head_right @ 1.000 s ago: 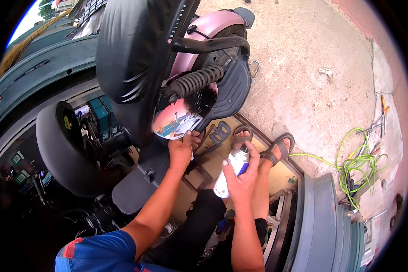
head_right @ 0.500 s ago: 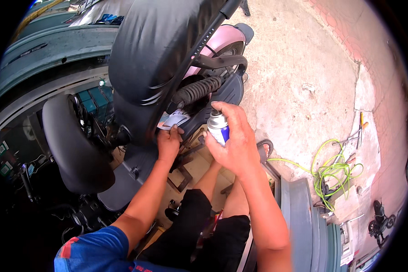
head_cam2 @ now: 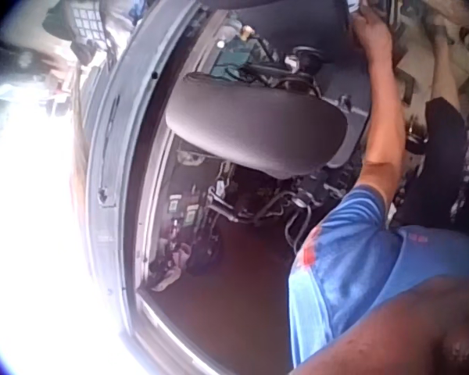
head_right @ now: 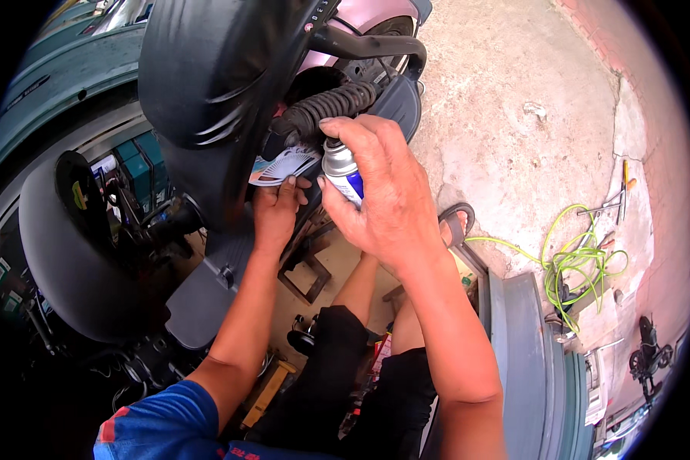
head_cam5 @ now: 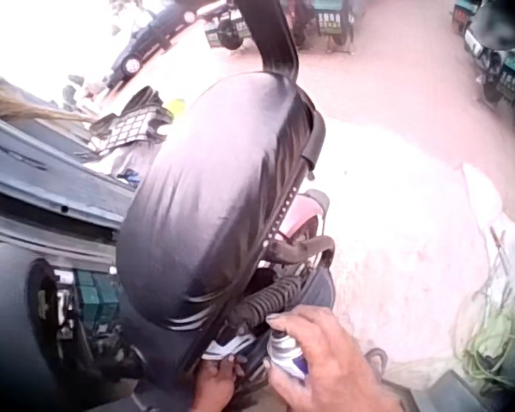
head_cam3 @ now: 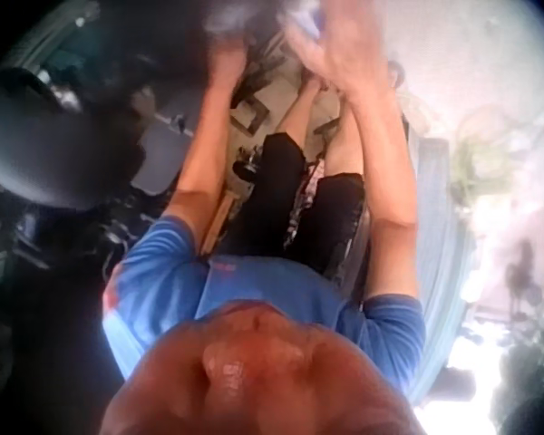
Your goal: The person sprays liquid from a can onto the front and rear wheel components of a scooter while holding a hand fan to block overspray from the tire.
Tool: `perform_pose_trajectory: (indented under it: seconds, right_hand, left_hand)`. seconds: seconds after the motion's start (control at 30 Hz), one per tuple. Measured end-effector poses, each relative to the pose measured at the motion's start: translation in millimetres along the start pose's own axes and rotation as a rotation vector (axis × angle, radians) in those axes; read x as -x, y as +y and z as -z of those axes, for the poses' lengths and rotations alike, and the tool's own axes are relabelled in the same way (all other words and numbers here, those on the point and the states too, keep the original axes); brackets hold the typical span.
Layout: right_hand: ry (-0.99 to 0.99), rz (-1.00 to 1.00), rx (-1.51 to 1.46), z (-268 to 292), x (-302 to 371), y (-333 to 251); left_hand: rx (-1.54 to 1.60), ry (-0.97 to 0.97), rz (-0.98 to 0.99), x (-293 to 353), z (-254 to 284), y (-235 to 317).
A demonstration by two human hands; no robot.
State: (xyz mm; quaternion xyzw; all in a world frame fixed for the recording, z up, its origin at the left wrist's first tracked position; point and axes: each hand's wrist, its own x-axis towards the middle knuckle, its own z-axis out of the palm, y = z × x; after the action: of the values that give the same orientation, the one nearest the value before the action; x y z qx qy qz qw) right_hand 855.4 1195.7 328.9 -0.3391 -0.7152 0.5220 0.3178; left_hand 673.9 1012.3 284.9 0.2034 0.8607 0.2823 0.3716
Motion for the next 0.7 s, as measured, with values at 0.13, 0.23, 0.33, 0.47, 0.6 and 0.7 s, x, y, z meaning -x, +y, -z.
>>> perform_pose_trajectory:
  seconds: [0.13, 0.23, 0.33, 0.47, 0.6, 0.7]
  right_hand:
    - [-0.061, 0.077, 0.029, 17, -22, -13]
    - [-0.134, 0.082, 0.106, 24, -22, -22]
    - [-0.168, 0.082, 0.137, 23, -18, -30]
    - [-0.151, 0.086, 0.153, 21, -23, -42]
    - [-0.161, 0.018, 0.207, 10, -36, -37]
    - [-0.106, -0.202, 0.306, 11, -40, -10]
  left_hand:
    - [-0.014, -0.055, -0.051, -1, 7, -11]
    - [-0.093, -0.063, -0.05, 5, 5, -15]
    - [-0.212, -0.068, 0.019, 6, 10, -8]
    - [-0.293, -0.088, 0.041, 3, 9, -15]
    - [-0.375, -0.086, 0.011, 2, 8, -32]
    - [-0.369, -0.108, 0.035, 1, 9, -42]
